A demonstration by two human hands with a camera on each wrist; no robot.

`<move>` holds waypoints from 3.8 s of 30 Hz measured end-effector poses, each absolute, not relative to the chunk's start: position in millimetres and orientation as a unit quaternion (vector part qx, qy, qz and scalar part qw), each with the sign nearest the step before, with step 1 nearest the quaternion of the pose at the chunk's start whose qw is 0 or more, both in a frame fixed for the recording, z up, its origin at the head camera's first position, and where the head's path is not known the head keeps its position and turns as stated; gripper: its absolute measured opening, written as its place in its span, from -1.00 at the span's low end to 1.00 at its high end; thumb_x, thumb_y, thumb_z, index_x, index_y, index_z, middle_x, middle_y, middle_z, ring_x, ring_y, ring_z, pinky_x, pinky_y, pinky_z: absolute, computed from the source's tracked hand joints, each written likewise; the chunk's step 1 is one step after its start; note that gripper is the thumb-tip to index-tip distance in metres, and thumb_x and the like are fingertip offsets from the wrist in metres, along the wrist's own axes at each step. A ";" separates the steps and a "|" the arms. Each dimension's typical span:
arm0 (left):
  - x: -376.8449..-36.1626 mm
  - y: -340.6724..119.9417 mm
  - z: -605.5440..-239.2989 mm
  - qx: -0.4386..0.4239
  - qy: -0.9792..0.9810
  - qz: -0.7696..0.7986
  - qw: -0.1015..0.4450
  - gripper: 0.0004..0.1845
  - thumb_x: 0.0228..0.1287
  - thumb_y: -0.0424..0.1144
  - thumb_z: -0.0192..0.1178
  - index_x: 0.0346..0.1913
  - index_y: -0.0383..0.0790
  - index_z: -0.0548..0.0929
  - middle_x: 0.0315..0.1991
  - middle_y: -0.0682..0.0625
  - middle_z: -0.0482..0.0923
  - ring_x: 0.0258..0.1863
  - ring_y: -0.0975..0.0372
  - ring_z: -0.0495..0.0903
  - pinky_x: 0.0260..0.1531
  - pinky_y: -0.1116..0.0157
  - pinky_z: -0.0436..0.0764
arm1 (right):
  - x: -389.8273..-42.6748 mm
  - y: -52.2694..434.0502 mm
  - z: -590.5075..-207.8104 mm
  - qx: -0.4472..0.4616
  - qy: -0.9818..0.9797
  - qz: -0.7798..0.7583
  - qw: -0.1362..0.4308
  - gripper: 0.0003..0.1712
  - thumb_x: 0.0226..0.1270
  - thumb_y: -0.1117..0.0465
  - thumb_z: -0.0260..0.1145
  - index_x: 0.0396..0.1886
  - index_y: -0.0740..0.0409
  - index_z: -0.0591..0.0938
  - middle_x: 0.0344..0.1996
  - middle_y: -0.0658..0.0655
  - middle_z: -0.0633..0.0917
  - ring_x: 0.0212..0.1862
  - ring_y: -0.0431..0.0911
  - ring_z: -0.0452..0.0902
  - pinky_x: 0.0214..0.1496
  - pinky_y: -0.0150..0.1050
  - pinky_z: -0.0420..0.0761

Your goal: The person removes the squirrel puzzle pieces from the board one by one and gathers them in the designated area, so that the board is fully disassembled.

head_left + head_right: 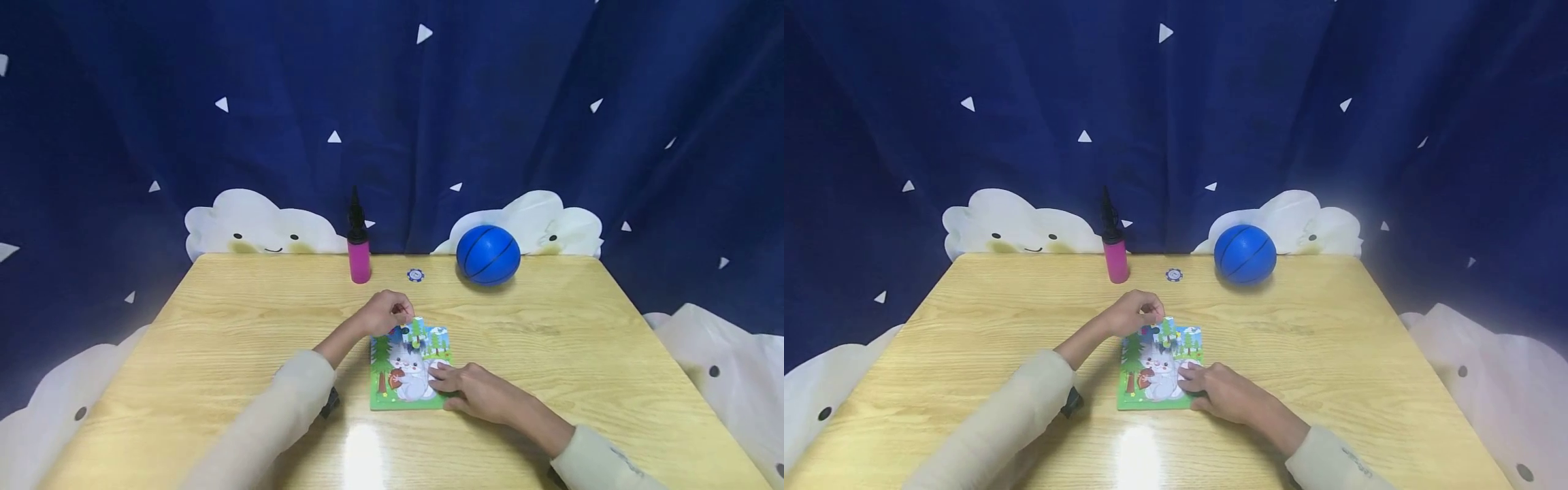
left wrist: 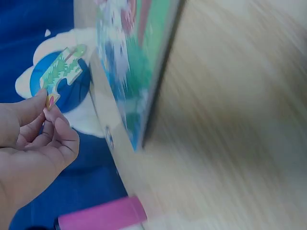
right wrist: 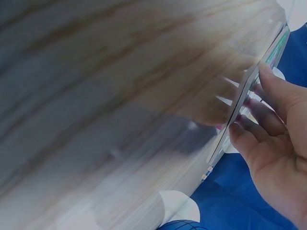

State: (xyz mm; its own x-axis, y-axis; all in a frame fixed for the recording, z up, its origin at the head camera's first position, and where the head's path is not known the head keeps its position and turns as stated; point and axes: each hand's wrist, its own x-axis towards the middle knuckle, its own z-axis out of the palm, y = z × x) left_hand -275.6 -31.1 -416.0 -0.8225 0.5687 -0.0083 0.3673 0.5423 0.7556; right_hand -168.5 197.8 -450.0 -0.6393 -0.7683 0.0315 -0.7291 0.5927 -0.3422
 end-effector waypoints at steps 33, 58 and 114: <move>-290.4 -154.3 -435.8 0.174 0.903 0.348 0.185 -0.92 0.23 -0.46 0.15 -0.30 -0.40 0.64 -0.41 -0.11 0.61 -0.40 0.22 0.51 -0.36 0.35 0.55 | -167.8 197.3 -450.2 -0.413 0.893 -0.166 0.069 -0.50 0.20 0.15 0.33 0.14 0.22 0.56 0.22 0.23 0.50 0.25 0.10 0.44 0.21 0.04 0.46; -283.7 -101.5 -428.6 0.182 0.909 0.338 0.164 -0.88 0.22 -0.39 0.23 -0.19 -0.30 0.64 -0.25 -0.05 0.61 -0.26 0.21 0.57 -0.21 0.30 0.58 | -166.9 199.2 -450.8 -0.401 0.900 -0.155 0.078 -0.51 0.23 0.14 0.32 0.16 0.16 0.56 0.24 0.20 0.50 0.25 0.07 0.45 0.20 0.04 0.48; -261.4 -13.9 -445.8 0.234 0.904 0.304 0.189 -0.58 -0.01 -0.40 0.39 -0.03 -0.04 0.66 -0.02 -0.02 0.50 0.05 0.12 0.33 0.10 0.13 0.41 | -167.8 197.7 -450.5 -0.409 0.896 -0.159 0.067 -0.51 0.20 0.13 0.34 0.13 0.19 0.58 0.21 0.21 0.51 0.24 0.06 0.46 0.21 -0.02 0.48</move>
